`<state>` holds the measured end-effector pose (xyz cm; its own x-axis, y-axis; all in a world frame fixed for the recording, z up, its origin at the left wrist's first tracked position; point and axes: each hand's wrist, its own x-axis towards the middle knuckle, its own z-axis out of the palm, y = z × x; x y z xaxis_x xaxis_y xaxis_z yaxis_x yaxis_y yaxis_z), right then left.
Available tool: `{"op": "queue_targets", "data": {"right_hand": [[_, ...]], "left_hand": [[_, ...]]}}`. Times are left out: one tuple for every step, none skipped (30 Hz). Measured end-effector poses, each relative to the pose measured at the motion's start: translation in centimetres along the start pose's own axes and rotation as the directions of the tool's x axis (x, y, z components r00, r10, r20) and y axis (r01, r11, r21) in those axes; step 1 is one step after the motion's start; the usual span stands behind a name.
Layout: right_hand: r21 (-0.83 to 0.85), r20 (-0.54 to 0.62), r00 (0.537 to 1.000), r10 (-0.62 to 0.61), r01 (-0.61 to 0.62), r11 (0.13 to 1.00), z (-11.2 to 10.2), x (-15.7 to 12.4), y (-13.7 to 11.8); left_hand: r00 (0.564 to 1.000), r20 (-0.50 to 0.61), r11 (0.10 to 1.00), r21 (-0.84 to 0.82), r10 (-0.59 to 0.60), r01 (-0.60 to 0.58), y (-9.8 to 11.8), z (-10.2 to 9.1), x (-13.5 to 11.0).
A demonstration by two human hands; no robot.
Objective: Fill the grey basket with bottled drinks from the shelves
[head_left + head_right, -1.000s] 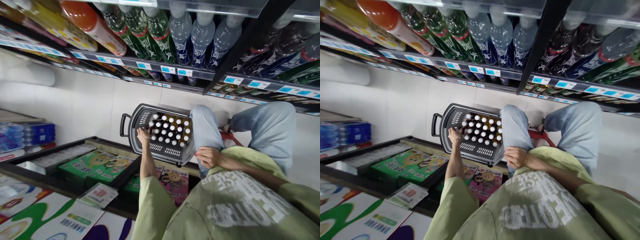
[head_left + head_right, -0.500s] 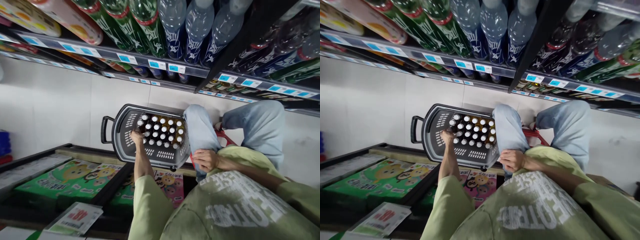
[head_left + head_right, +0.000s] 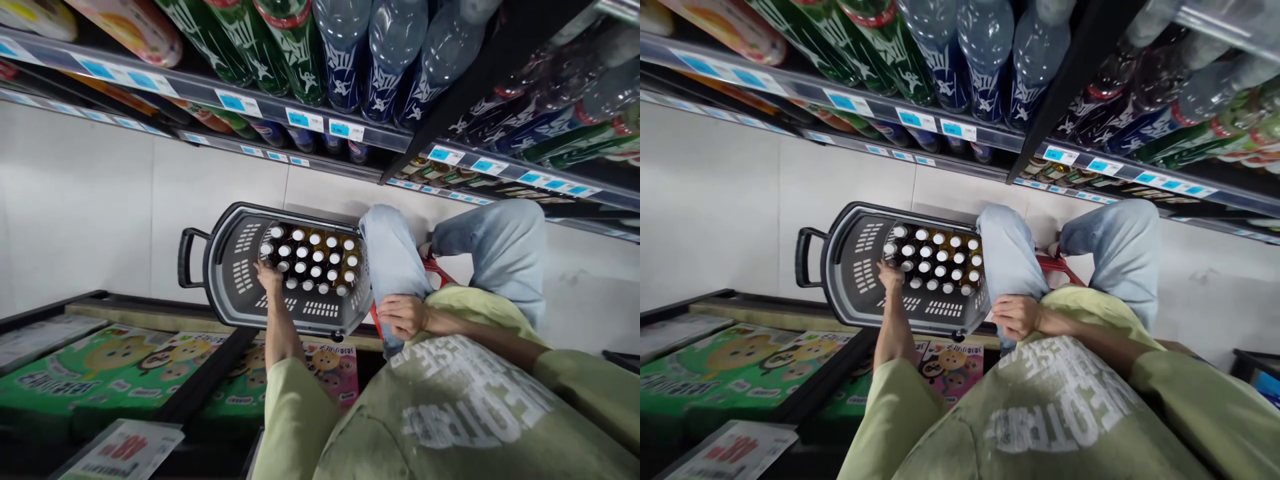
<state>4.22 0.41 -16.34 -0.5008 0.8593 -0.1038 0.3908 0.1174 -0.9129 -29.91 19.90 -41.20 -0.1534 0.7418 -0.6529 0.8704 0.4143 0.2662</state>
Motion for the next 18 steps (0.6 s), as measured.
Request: {"op": "queue_targets", "data": {"right_hand": [[-0.011,-0.018,1.0,-0.024,0.023,1.0,0.0,0.1,0.0],[-0.022,-0.036,0.998,-0.042,0.042,0.999,0.1,0.2,0.0],[-0.039,-0.051,0.997,-0.054,0.052,0.998,0.1,0.3,0.1],[-0.062,-0.062,0.996,-0.065,0.061,0.996,0.2,0.4,0.0],[-0.092,-0.07,0.994,-0.078,0.072,0.993,0.3,0.5,0.1],[-0.124,-0.073,0.993,-0.095,0.086,0.989,0.3,0.6,0.1],[-0.151,-0.074,0.991,-0.113,0.101,0.983,0.4,0.7,0.1],[-0.164,-0.083,0.988,-0.131,0.116,0.98,0.5,0.8,0.2],[-0.167,-0.092,0.985,-0.146,0.13,0.977,0.5,0.9,0.3],[-0.169,-0.098,0.984,-0.152,0.134,0.977,0.5,0.9,0.5],[-0.182,-0.095,0.985,-0.146,0.127,0.975,0.5,1.0,0.6],[-0.208,-0.07,0.989,-0.134,0.117,0.971,0.4,1.0,0.8],[-0.249,-0.028,0.994,-0.11,0.1,0.963,0.3,1.1,1.0],[-0.302,0.029,0.997,-0.077,0.083,0.95,0.1,1.2,1.1],[-0.364,0.093,0.995,-0.039,0.07,0.929,-0.1,1.4,1.2],[-0.427,0.153,0.988,-0.009,0.074,0.901,-0.3,1.6,1.2],[-0.486,0.207,0.978,0.006,0.098,0.868,-0.5,1.8,1.2],[-0.538,0.248,0.969,0.006,0.132,0.832,-0.7,2.1,1.1]], "left_hand": [[1.0,-0.008,1.0,-0.007,-0.015,0.015,0.5,-0.1,-0.6],[1.0,-0.023,1.0,-0.024,-0.02,0.02,1.1,-0.2,-1.4],[0.999,-0.043,0.999,-0.048,-0.016,0.014,1.9,-0.3,-2.6],[0.997,-0.078,0.996,-0.093,-0.013,0.006,2.8,-0.3,-4.1],[0.993,-0.115,0.989,-0.15,-0.01,-0.007,4.0,-0.1,-6.1],[0.988,-0.154,0.98,-0.198,-0.005,-0.025,5.3,0.2,-8.3],[0.981,-0.196,0.969,-0.242,0.0,-0.048,6.8,0.6,-10.9],[0.975,-0.219,0.954,-0.284,0.036,-0.099,8.4,1.2,-13.6],[0.968,-0.24,0.928,-0.342,0.068,-0.15,10.1,1.8,-16.4],[0.964,-0.235,0.89,-0.402,0.126,-0.215,11.8,2.3,-19.0],[0.96,-0.211,0.847,-0.462,0.182,-0.263,13.4,2.7,-21.4],[0.959,-0.153,0.805,-0.521,0.238,-0.283,14.8,3.0,-23.4],[0.957,-0.096,0.772,-0.571,0.275,-0.279,15.9,3.0,-24.8],[0.956,-0.047,0.756,-0.602,0.291,-0.259,16.7,2.8,-25.7],[0.954,-0.007,0.755,-0.61,0.298,-0.24,17.1,2.4,-26.1],[0.954,0.013,0.769,-0.595,0.299,-0.233,17.2,1.7,-25.9],[0.943,0.034,0.79,-0.556,0.332,-0.258,17.0,0.9,-25.4],[0.912,0.058,0.803,-0.5,0.405,-0.324,16.7,-0.1,-24.7]]}}
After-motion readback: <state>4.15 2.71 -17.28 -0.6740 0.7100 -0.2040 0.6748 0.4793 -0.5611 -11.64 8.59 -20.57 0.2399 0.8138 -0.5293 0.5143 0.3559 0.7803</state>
